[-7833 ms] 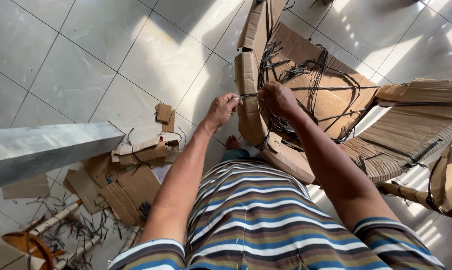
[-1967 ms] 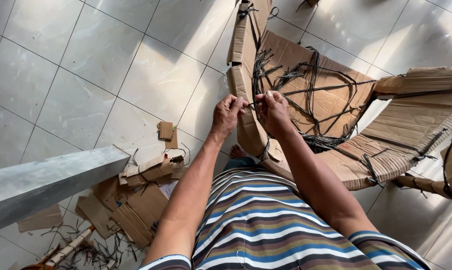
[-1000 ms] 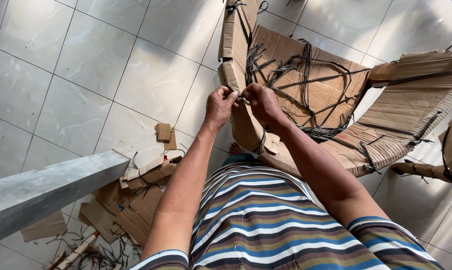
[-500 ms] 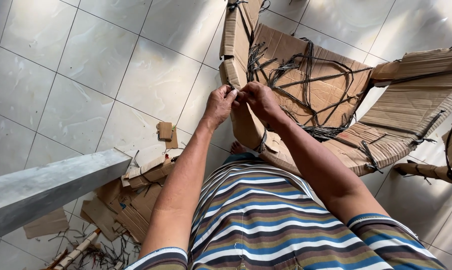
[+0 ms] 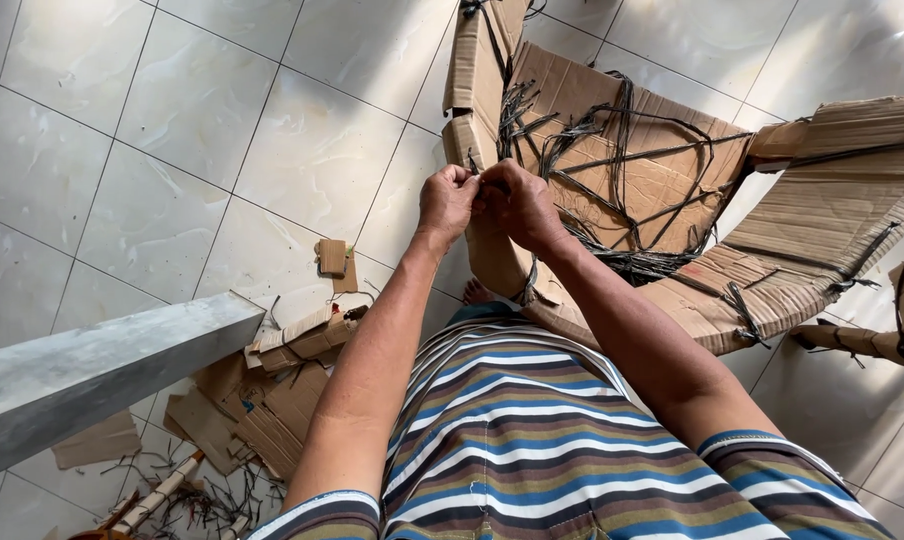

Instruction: A person is wrapping a wooden chair frame with protective cardboard strips and securing them with black plastic ties.

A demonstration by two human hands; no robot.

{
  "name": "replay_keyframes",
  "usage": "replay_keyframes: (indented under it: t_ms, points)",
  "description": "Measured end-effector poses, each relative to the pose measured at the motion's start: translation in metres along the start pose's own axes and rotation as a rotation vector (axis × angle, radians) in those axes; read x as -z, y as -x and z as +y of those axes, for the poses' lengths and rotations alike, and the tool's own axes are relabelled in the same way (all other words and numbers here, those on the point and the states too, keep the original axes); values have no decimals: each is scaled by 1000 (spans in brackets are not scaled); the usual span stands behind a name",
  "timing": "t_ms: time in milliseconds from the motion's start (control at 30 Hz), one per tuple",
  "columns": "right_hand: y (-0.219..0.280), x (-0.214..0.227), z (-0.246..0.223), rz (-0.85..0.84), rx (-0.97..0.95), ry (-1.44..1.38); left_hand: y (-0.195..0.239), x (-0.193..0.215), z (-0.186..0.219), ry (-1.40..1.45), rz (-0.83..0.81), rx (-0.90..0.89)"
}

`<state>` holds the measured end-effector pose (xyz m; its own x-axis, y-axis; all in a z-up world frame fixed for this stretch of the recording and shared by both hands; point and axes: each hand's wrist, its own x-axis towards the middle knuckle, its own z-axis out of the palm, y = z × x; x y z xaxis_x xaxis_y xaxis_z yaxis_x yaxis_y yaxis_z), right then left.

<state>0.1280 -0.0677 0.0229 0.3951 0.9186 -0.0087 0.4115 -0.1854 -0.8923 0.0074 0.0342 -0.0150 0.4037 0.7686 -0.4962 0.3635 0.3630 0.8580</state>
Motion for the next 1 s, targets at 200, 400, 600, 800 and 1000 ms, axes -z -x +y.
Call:
replay_keyframes:
  t_ms: [200,400,600,800,1000]
  points:
    - [-3,-6,15,36,57,-33,19,1,13,-153,8,-55]
    - [-2,-13,25,96,178,21,33,-9,12,-473,52,-355]
    - [5,-5,12,33,350,360,49,-8,17,-768,81,-590]
    - [-19,3,31,-294,-60,184,21,-5,-20,-718,87,-701]
    - [-30,9,35,-373,-179,47,34,3,-19,-655,181,-708]
